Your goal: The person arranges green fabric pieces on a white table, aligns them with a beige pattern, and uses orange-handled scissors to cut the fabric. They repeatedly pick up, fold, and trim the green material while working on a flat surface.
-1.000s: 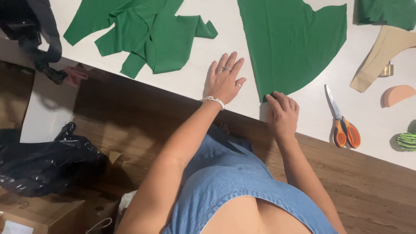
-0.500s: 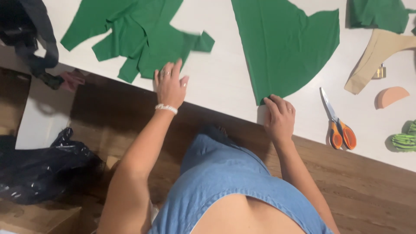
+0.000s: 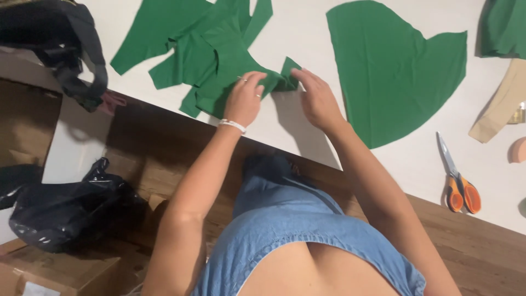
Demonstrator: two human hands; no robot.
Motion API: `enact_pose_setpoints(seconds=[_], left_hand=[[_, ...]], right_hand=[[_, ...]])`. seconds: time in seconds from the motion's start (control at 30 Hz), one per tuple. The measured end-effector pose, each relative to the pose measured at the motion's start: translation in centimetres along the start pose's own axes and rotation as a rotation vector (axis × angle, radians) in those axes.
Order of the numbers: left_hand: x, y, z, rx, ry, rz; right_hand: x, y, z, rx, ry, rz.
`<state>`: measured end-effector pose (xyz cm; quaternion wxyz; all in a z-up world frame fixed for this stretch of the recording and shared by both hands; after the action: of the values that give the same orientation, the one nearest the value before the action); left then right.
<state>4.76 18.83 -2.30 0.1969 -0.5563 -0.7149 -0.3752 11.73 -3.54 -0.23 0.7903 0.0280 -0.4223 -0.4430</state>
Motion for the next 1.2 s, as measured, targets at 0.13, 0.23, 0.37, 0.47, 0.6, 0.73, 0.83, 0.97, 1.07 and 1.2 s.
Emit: enact_pose_setpoints(seconds=[0.13,0.23,0.37,0.47,0.6,0.73,0.83,0.97,1.07,1.2], left_hand=[[0.0,1.7,1.8,0.034,0.089,0.176],[1.2,2.9,4.2,-0.009,0.111,0.162],[4.2,5.5,5.3,0.0,0.035,0.131],[4.5,8.0,4.3,-0.042,-0.054,0.177],[0.1,8.2,2.5,-0.185,-0.1,0.371],[-3.7,7.5,2.2,-0.159,0.209,0.681],[-3.2,9.1,1.0,-0.223,0.264,0.772],[-3.5,10.1,2.4,-0.199,0.097,0.9],[-3.1,12.4,4.0,-0.181,0.008,0.861],[-1.3,15.5,3.4,-0.17,0.227,0.783]], right_hand=[[-3.0,1.9,-2.0,-0.197,-0.452,0.142],[-1.8,0.2,-1.3,-0.257,-0.594,0.057],[-0.8,-3.6,1.3,-0.487,-0.66,-0.012],[-0.8,-6.4,2.2,-0.489,-0.533,-0.091],[0.4,-9.1,5.5,-0.606,-0.304,-0.2],[0.9,-10.5,3.8,-0.716,-0.307,-0.352],[0.7,-6.4,1.9,-0.683,-0.445,-0.32],[0.1,-3.3,-1.2,-0.64,-0.445,-0.229],[0.3,-4.1,-1.9,-0.892,-0.107,-0.271],[2.9,-5.5,0.0,-0.807,-0.261,-0.547]])
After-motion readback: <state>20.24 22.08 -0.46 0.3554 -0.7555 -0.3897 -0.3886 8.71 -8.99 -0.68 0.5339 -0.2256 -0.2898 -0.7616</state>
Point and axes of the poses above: each hand's wrist, its own y-axis towards the middle knuckle, its own x-axis out of the back of the hand, z = x × y, the point moved 4 cm from there along y, towards the middle knuckle, and after that the axes turned 6 degrees about -x, right-handed, at the moved point
